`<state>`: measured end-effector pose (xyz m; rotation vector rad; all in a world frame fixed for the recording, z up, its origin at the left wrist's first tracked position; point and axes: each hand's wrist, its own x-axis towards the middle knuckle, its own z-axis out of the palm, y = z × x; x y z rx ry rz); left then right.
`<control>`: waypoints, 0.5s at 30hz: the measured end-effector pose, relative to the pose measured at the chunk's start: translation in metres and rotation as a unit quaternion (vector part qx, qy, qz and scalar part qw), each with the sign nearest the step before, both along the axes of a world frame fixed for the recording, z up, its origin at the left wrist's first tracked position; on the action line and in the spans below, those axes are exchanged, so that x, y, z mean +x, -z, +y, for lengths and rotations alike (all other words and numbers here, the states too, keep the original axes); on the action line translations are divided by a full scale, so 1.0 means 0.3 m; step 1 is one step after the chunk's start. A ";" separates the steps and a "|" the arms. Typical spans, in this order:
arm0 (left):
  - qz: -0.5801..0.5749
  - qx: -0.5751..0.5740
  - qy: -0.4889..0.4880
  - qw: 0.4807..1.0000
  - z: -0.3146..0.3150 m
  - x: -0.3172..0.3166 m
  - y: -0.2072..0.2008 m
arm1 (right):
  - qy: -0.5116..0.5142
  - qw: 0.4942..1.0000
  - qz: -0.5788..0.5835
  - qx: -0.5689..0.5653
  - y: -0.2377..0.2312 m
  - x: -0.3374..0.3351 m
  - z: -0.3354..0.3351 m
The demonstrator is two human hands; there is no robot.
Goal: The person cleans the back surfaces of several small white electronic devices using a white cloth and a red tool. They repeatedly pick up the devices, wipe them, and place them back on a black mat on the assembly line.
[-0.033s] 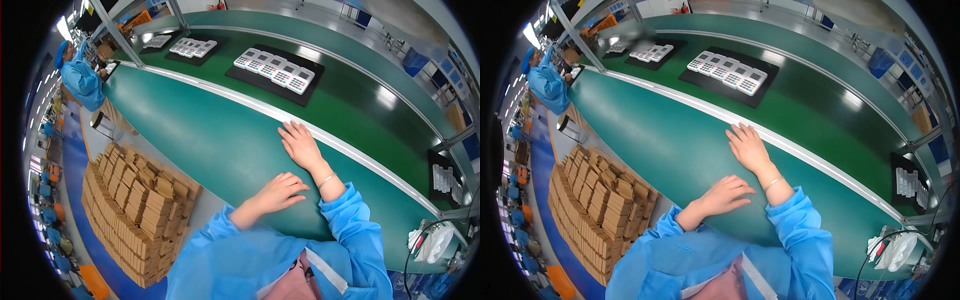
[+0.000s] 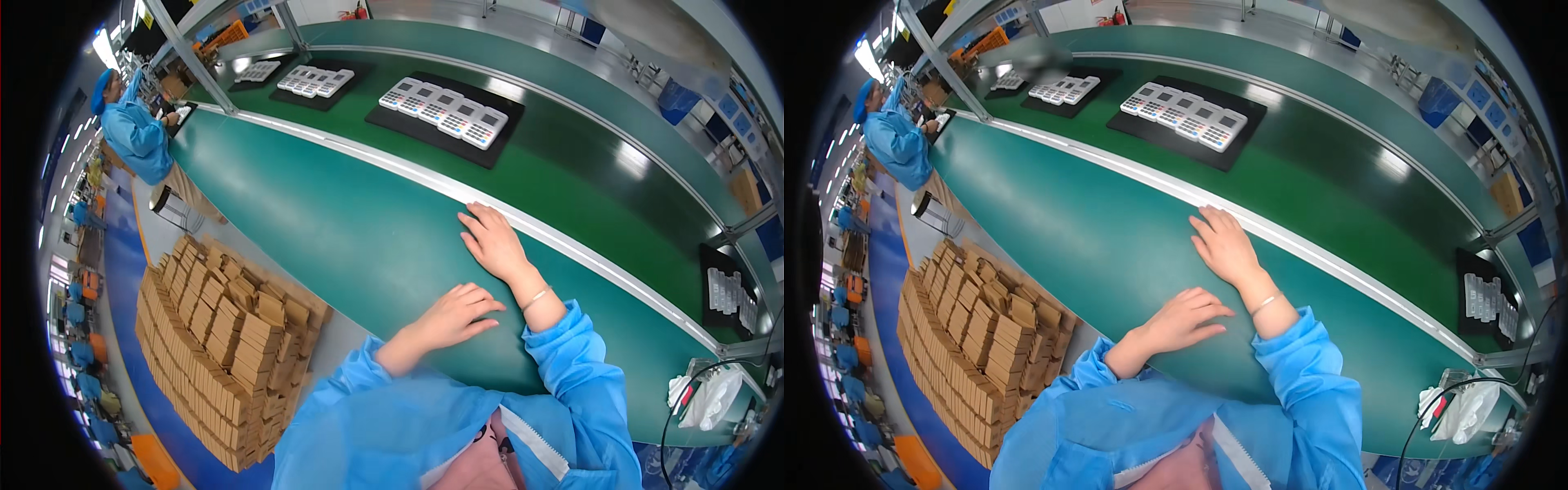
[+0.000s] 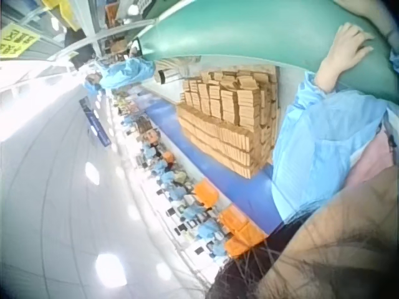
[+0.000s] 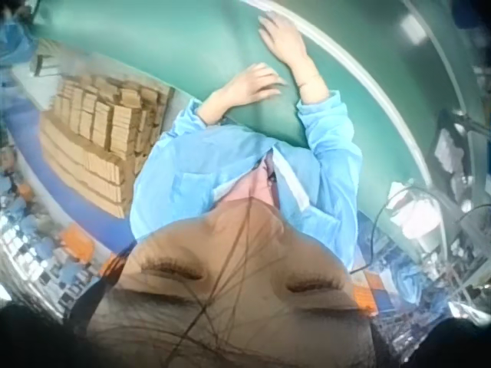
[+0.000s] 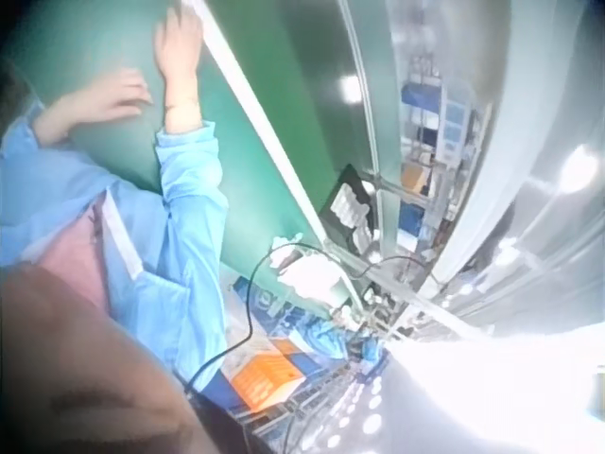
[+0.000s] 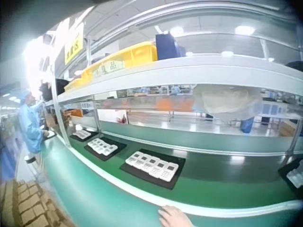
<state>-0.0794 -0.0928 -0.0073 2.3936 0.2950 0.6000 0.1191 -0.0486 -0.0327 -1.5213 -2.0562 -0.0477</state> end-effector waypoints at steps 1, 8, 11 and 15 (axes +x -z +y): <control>0.011 -0.003 -0.003 1.000 0.004 -0.007 -0.002 | 0.001 0.998 0.065 -0.016 -0.001 0.000 -0.005; 0.078 -0.030 -0.015 0.996 0.005 0.008 -0.040 | -0.020 0.998 0.044 0.031 0.004 0.043 -0.132; 0.069 -0.034 -0.026 0.997 0.002 0.035 -0.036 | -0.059 0.997 0.039 0.007 -0.004 0.184 -0.213; 0.082 -0.021 -0.062 0.994 -0.017 0.037 -0.051 | 0.105 0.993 0.030 0.054 0.013 0.512 -0.356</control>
